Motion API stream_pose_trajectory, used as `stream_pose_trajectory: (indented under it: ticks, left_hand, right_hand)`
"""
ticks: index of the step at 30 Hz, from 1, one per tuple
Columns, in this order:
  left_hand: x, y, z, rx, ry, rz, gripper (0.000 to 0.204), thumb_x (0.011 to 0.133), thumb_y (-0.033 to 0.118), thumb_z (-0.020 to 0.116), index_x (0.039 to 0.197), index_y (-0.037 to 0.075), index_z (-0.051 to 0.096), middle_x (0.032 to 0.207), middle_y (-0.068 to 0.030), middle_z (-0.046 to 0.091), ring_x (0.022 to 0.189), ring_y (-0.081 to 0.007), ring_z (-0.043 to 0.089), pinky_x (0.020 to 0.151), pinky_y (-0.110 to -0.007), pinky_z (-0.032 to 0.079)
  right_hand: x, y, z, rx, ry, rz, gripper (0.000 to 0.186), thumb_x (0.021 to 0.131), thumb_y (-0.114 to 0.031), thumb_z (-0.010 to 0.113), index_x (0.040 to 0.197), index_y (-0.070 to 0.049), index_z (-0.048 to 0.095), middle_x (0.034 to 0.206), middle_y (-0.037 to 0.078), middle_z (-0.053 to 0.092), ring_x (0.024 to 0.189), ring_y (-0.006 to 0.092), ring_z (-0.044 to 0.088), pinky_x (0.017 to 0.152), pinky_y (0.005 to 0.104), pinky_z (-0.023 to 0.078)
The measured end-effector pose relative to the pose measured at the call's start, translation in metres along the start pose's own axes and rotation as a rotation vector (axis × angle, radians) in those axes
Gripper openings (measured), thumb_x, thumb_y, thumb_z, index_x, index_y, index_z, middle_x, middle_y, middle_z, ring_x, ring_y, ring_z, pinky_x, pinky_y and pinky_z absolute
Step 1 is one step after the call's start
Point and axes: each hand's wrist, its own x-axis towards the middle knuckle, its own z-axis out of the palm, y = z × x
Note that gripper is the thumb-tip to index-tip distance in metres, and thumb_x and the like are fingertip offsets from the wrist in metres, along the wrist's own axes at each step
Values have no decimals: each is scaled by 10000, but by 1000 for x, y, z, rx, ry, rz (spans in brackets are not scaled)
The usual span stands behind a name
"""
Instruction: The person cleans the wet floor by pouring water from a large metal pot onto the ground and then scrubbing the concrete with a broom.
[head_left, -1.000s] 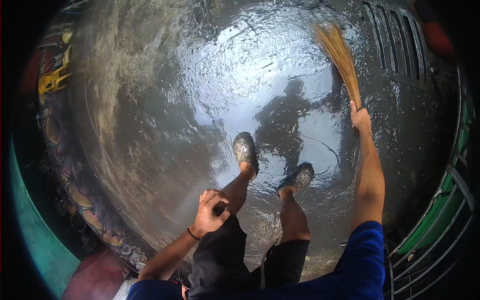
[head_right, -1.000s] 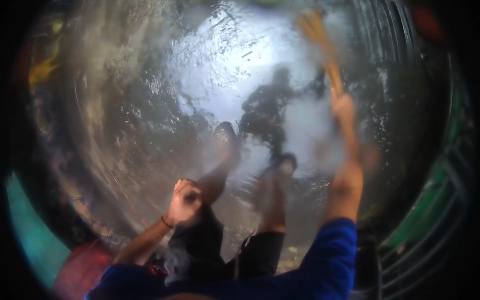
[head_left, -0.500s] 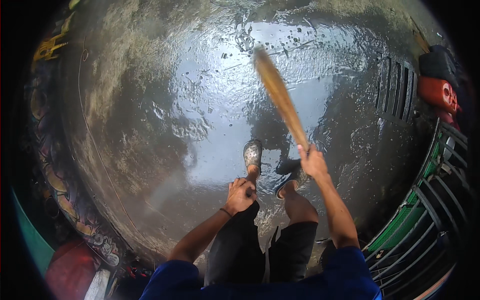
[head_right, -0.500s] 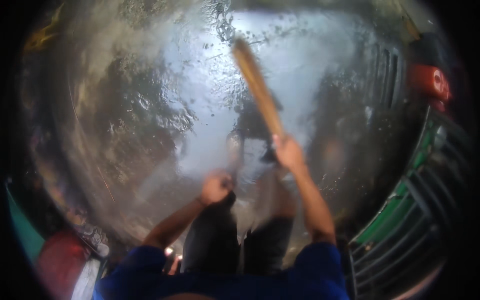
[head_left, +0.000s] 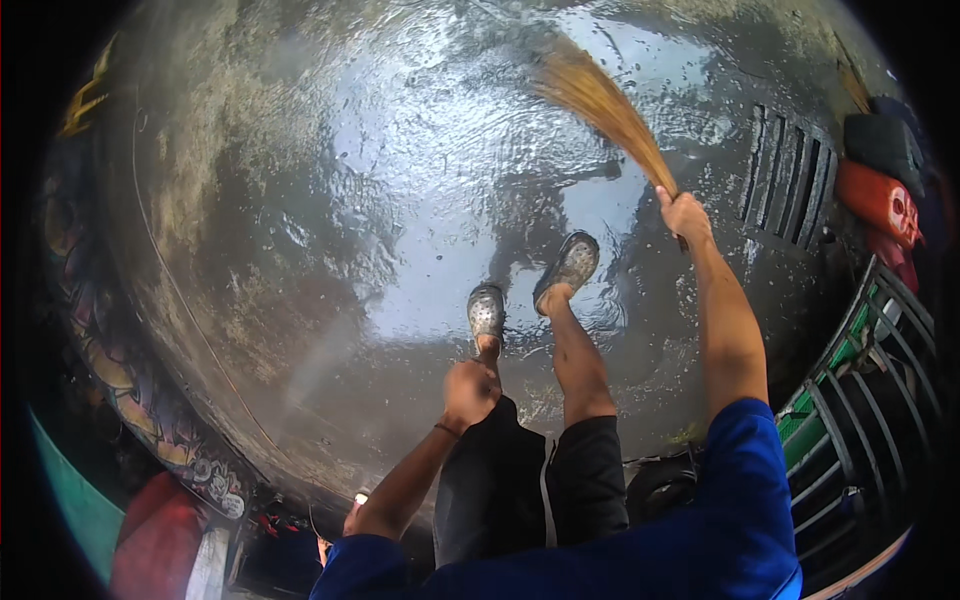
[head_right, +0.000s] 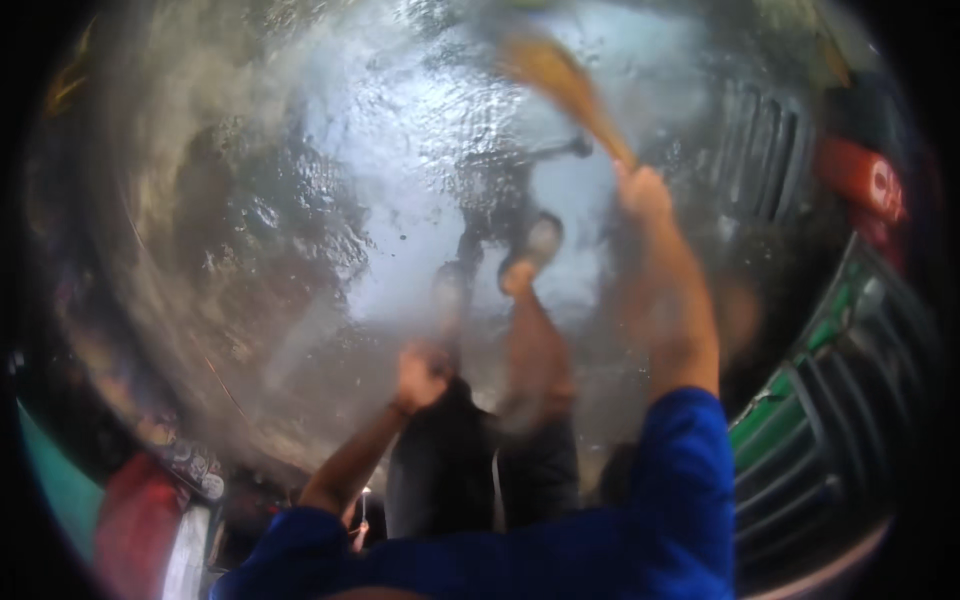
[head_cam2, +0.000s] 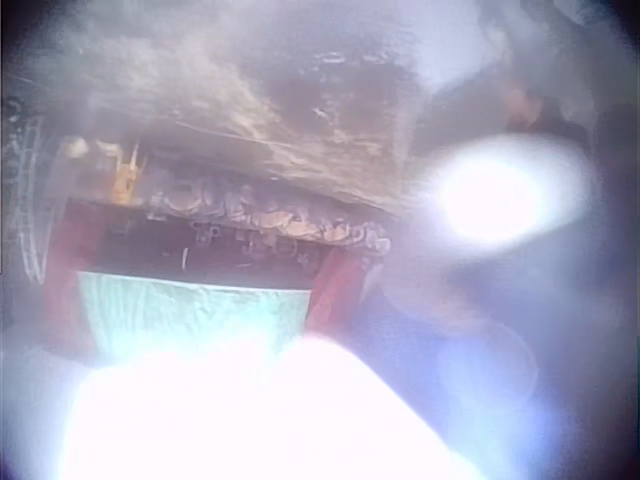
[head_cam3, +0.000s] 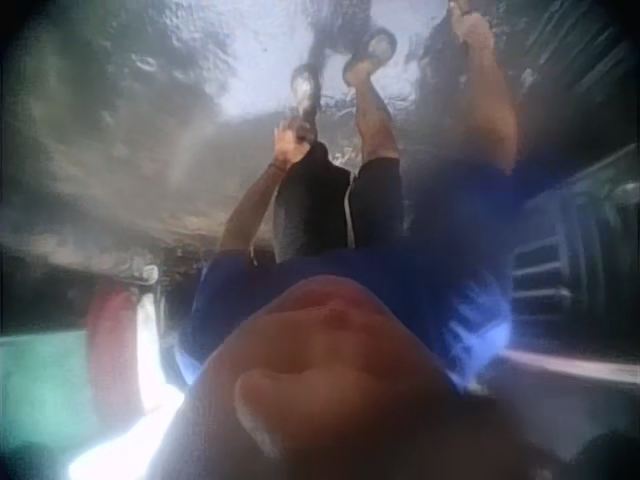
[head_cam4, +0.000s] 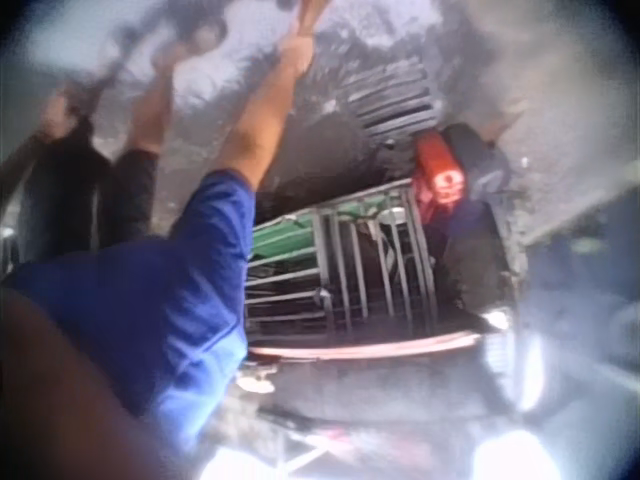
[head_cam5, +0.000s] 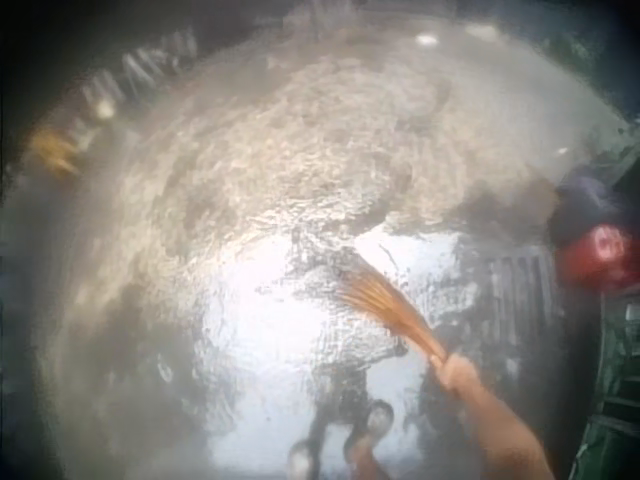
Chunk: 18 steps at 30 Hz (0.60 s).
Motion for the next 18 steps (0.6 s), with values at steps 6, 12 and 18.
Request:
stream_pose_trajectory:
  ticks: [6,12,18]
  left_hand:
    - [2,-8,10,39,-114,23,231,780,244,785,985,167,710,1152,-71,651,1176,-328,563,962,-488,423]
    - [-16,-36,24,125,-152,71,238,784,271,808,983,181,715,1164,-69,666,1188,-339,583,995,-504,438]
    - [-36,-53,5,229,-134,66,228,813,309,812,982,190,714,1161,-60,670,1178,-351,590,989,-538,452]
  right_hand:
    - [17,99,-3,256,125,265,804,1015,-697,529,908,71,741,768,204,745,624,330,756,669,414,628]
    - [-15,178,-14,392,189,497,799,1021,-687,536,924,84,723,773,197,745,631,319,759,632,415,620]
    - [-121,110,-43,391,86,273,820,1037,-697,474,1170,93,646,875,255,753,769,365,782,760,477,623]
